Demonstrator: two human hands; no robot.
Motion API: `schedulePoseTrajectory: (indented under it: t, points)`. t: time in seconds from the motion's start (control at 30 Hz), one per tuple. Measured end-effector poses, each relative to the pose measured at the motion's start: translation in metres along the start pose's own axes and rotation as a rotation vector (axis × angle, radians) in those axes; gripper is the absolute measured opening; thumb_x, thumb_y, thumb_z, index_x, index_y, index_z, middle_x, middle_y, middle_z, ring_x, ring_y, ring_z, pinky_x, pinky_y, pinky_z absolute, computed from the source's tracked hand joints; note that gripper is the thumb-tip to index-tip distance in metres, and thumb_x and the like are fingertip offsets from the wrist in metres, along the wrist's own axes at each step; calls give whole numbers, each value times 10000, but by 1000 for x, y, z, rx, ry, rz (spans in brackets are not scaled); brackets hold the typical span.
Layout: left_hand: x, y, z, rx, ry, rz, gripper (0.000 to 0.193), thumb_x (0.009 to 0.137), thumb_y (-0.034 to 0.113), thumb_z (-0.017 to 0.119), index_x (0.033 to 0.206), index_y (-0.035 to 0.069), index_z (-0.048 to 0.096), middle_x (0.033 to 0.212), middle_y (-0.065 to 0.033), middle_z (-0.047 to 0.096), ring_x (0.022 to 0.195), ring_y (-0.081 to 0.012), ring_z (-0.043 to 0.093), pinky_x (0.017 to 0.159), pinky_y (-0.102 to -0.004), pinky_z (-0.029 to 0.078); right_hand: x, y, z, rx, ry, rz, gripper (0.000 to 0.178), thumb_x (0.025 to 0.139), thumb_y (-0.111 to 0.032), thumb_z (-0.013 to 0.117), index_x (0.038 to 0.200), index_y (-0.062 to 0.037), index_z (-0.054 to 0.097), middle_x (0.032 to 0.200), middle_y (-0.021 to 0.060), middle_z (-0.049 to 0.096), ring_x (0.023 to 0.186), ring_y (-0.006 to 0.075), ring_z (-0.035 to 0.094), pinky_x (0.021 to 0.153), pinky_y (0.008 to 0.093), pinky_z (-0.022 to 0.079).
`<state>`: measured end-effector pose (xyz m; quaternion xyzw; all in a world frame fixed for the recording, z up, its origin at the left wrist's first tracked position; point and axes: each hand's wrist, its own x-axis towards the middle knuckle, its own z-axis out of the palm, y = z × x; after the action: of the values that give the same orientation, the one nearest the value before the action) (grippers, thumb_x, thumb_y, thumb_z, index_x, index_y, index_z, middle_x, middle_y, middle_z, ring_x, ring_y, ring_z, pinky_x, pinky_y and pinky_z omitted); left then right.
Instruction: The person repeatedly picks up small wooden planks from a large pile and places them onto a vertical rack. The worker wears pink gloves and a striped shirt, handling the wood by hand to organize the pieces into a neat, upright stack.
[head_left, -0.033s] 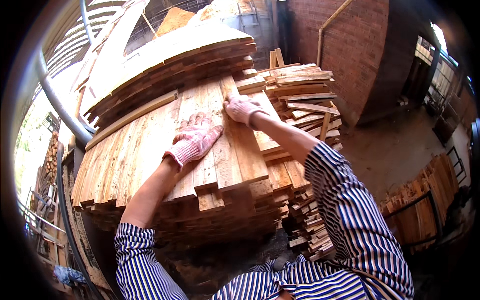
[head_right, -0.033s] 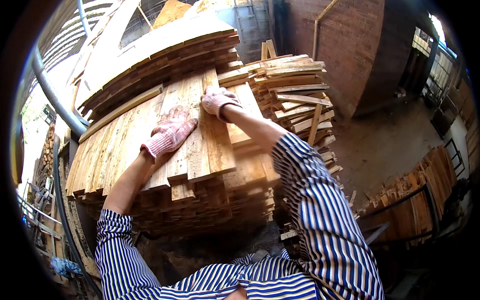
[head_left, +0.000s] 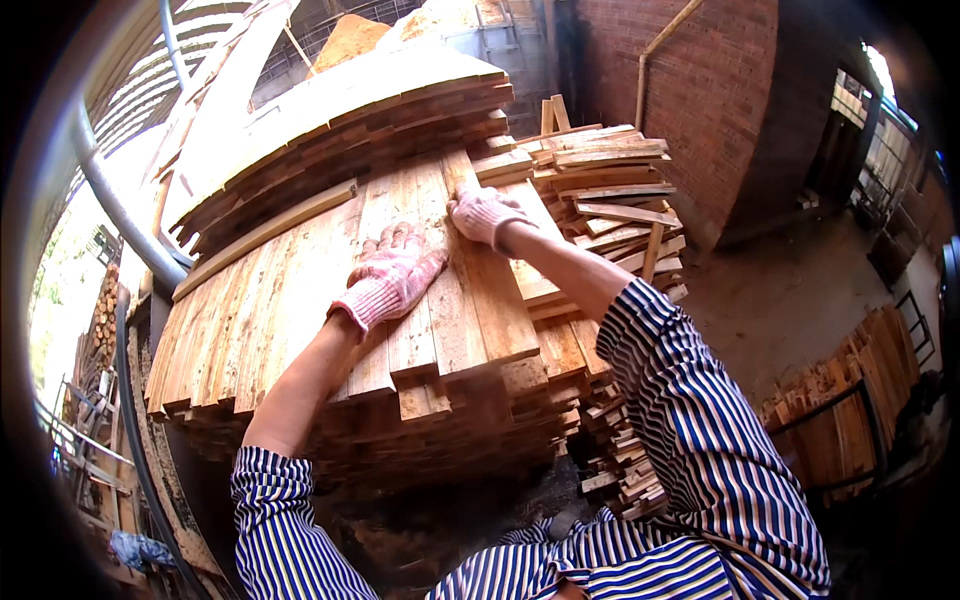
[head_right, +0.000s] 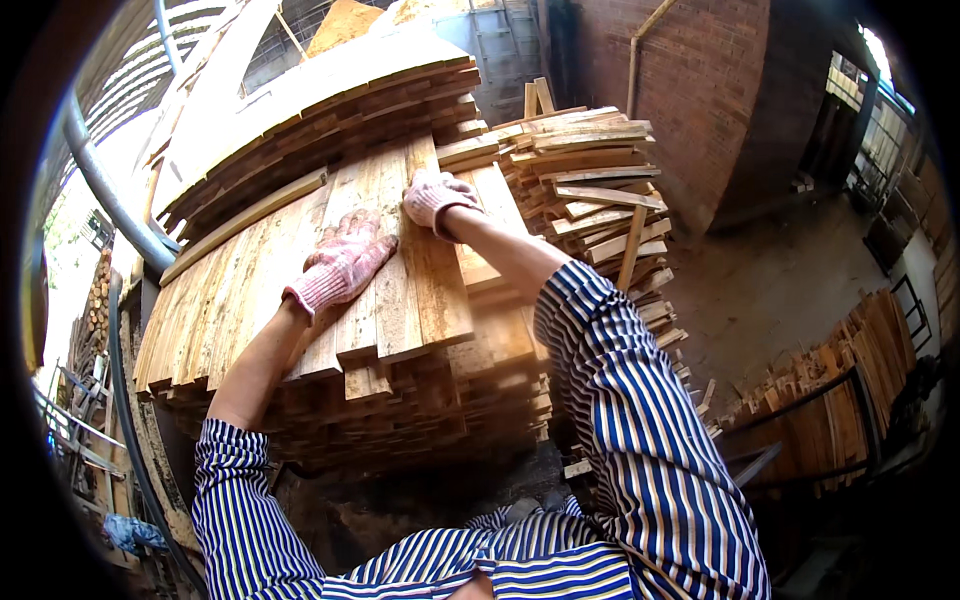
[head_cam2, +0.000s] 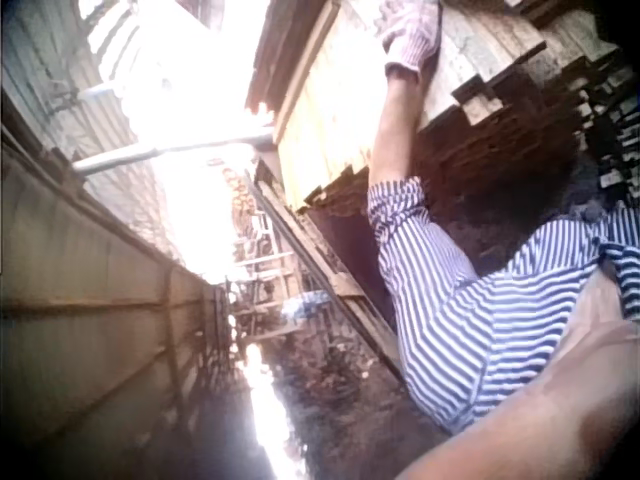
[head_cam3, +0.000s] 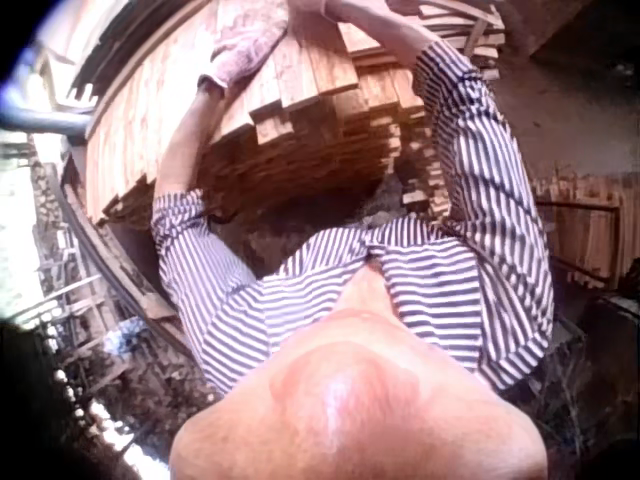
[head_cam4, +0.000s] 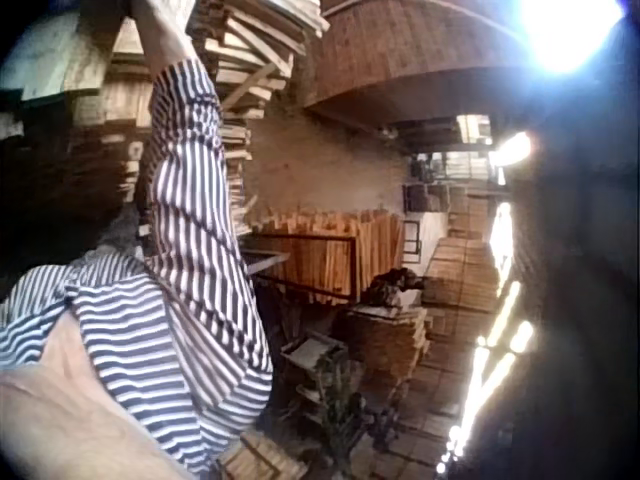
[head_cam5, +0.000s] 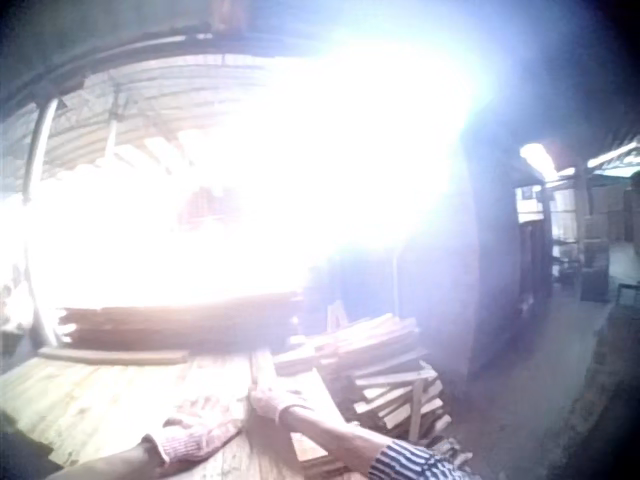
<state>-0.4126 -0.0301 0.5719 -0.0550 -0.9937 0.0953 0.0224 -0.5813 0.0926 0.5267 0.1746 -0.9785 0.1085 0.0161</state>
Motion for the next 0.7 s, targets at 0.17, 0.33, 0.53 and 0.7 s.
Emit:
schedulePoseTrajectory:
  t: [0.17, 0.33, 0.53, 0.7]
  points:
    - [-101, 3, -5, -154, 222, -27, 680, 1025, 545, 419, 1467, 31, 476, 1388, -244, 570, 1310, -403, 518, 1165, -510, 317, -69, -27, -16, 770, -155, -257, 675, 963, -576, 437, 1353, -29, 507, 1300, 300, 597, 1174, 435, 608, 994, 510, 474]
    - [-150, 90, 27, -72, 541, 224, 512, 988, 315, 610, 1445, 95, 542, 1425, -147, 580, 1366, -335, 497, 1185, -492, 303, -74, 67, -22, 710, 459, -392, 594, 984, -595, 434, 1269, -96, 585, 1262, 244, 632, 1195, 374, 588, 969, 441, 489]
    - [-131, 108, 26, -251, 495, 173, 441, 970, 117, 619, 1409, 109, 585, 1423, -120, 592, 1380, -294, 483, 1182, -456, 327, -147, 232, -45, 1335, 748, -300, 552, 1062, -236, 524, 1490, 69, 354, 1315, 133, 596, 1019, 216, 639, 854, 286, 528]
    - [-167, 153, 42, -460, 959, 130, 373, 1035, 146, 550, 1386, 19, 550, 1485, -198, 490, 1391, -366, 456, 1129, -508, 416, -240, 322, 9, 1479, 1042, 122, 560, 1055, -226, 527, 1511, 42, 342, 1379, 212, 558, 1125, 212, 628, 906, 273, 537]
